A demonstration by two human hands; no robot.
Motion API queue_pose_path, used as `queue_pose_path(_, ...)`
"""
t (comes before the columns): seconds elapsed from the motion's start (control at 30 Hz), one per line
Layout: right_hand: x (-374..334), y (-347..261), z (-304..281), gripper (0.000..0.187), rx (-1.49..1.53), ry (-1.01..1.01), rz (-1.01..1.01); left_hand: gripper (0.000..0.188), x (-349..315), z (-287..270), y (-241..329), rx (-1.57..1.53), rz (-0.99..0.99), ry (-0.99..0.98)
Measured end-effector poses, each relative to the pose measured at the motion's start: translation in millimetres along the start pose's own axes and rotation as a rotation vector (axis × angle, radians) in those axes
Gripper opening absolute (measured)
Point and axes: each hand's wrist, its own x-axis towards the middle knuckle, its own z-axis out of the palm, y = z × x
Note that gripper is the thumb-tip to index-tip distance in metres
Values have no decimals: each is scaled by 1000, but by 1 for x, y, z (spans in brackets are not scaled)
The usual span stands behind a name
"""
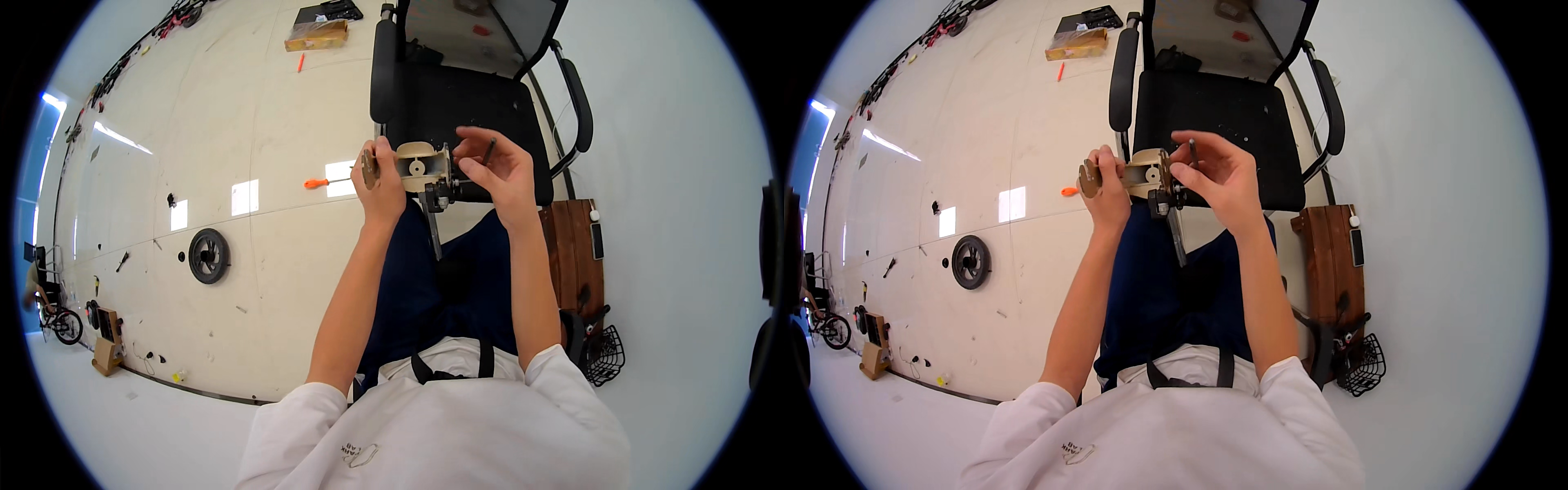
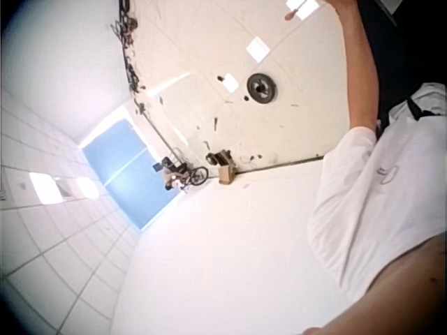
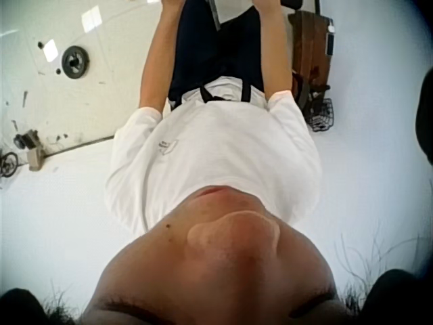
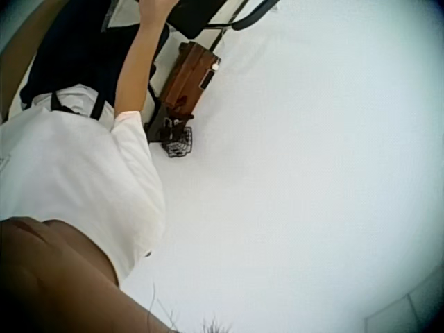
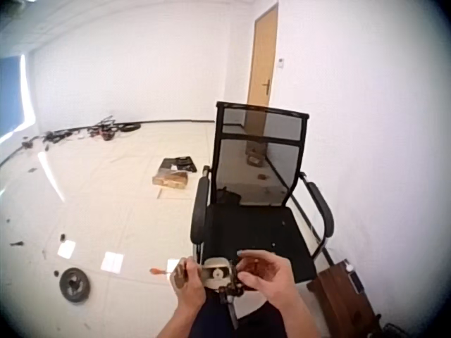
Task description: The person assembles a beige mechanical component by hand, inserting and rotating a metal rod and adjusting internal parts. The person repeatedly manipulates the component, testing its movement and alignment while seated in a workshop.
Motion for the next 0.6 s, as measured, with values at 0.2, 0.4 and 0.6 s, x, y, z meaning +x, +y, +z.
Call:
queue_pose_path(0.2,11,-10,9,29,-46,-14,160,36,-7,-4,-21,91,-75,-32)
queue_pose_path(0.4,14,11,-1,30,125,11,213,24,-5,-4,-6,-33,86,-52)
queue_pose_path(0.6,21,50,-27,26,307,276,503,32,-9,-1,-7,-135,100,-37)
